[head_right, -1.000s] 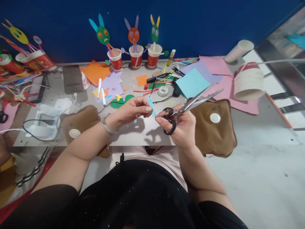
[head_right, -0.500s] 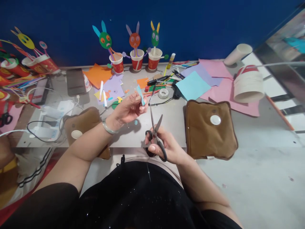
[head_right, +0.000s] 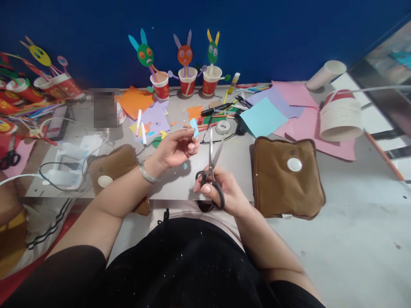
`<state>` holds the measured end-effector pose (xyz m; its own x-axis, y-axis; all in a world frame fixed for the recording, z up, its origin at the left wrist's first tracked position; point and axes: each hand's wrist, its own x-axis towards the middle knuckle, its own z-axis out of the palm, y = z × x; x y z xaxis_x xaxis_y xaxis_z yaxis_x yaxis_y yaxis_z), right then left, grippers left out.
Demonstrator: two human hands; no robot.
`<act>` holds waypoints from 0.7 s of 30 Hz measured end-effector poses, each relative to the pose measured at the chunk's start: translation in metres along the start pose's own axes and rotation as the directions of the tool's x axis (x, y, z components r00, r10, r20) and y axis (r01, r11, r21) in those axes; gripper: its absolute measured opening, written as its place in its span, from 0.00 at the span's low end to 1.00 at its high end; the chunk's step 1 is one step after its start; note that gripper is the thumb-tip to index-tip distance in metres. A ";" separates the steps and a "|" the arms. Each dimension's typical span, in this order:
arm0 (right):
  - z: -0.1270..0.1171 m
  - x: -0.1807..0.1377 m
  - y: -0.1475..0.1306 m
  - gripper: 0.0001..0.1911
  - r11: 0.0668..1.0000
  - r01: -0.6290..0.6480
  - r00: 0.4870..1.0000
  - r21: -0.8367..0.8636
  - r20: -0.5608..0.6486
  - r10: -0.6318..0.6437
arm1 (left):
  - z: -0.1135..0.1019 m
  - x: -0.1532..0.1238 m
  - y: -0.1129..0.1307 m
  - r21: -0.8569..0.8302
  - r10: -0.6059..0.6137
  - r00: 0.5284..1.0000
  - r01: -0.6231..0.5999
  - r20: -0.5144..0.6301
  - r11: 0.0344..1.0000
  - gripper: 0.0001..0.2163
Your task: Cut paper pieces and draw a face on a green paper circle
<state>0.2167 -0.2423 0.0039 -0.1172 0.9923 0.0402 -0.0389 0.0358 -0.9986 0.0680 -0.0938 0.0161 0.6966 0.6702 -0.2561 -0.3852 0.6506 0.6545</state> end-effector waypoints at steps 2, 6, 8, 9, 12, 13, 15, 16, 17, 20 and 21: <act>0.001 -0.001 0.001 0.29 0.998 -0.063 0.995 0.013 0.082 0.062 | 0.001 -0.002 0.001 -0.025 -0.010 1.000 0.010 0.001 1.000 0.13; 0.004 -0.003 0.003 0.30 0.991 -0.130 0.984 0.022 0.128 0.126 | 0.005 -0.006 0.002 -0.068 -0.018 1.000 0.017 -0.015 0.998 0.12; 0.005 -0.005 0.004 0.29 0.990 -0.140 0.980 0.030 0.149 0.134 | 0.006 -0.007 0.002 -0.086 -0.037 0.999 0.034 -0.034 0.996 0.12; 0.005 -0.005 0.004 0.28 0.990 -0.139 0.979 0.036 0.156 0.132 | 0.007 -0.007 0.002 -0.094 -0.046 0.998 0.042 -0.040 0.995 0.12; 0.006 -0.005 0.004 0.28 0.992 -0.124 0.981 0.039 0.158 0.116 | 0.006 -0.007 0.003 -0.105 -0.057 0.998 0.054 -0.030 0.993 0.12; 0.006 -0.005 0.004 0.27 0.992 -0.117 0.982 0.039 0.156 0.109 | 0.006 -0.007 0.003 -0.105 -0.058 0.998 0.055 -0.024 0.993 0.12; 0.005 -0.005 0.005 0.27 0.993 -0.114 0.981 0.042 0.163 0.106 | 0.006 -0.008 0.003 -0.104 -0.060 0.998 0.058 -0.017 0.993 0.12; 0.005 -0.004 0.005 0.27 0.993 -0.112 0.981 0.045 0.163 0.104 | 0.007 -0.008 0.003 -0.104 -0.062 0.998 0.060 -0.017 0.993 0.12; 0.005 -0.004 0.005 0.27 0.993 -0.111 0.981 0.049 0.162 0.102 | 0.007 -0.008 0.003 -0.105 -0.063 0.998 0.061 -0.015 0.993 0.12; 0.006 -0.003 0.006 0.27 0.993 -0.105 0.984 0.051 0.149 0.097 | 0.007 -0.009 0.004 -0.105 -0.064 0.998 0.063 -0.004 0.992 0.12; 0.006 -0.003 0.005 0.27 0.993 -0.104 0.985 0.046 0.145 0.097 | 0.007 -0.009 0.003 -0.105 -0.062 0.998 0.062 0.001 0.993 0.12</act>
<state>0.2109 -0.2459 -0.0013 -0.2632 0.9633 -0.0520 -0.0724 -0.0735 -0.9947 0.0648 -0.1001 0.0259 0.7201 0.6280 -0.2952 -0.4026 0.7246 0.5594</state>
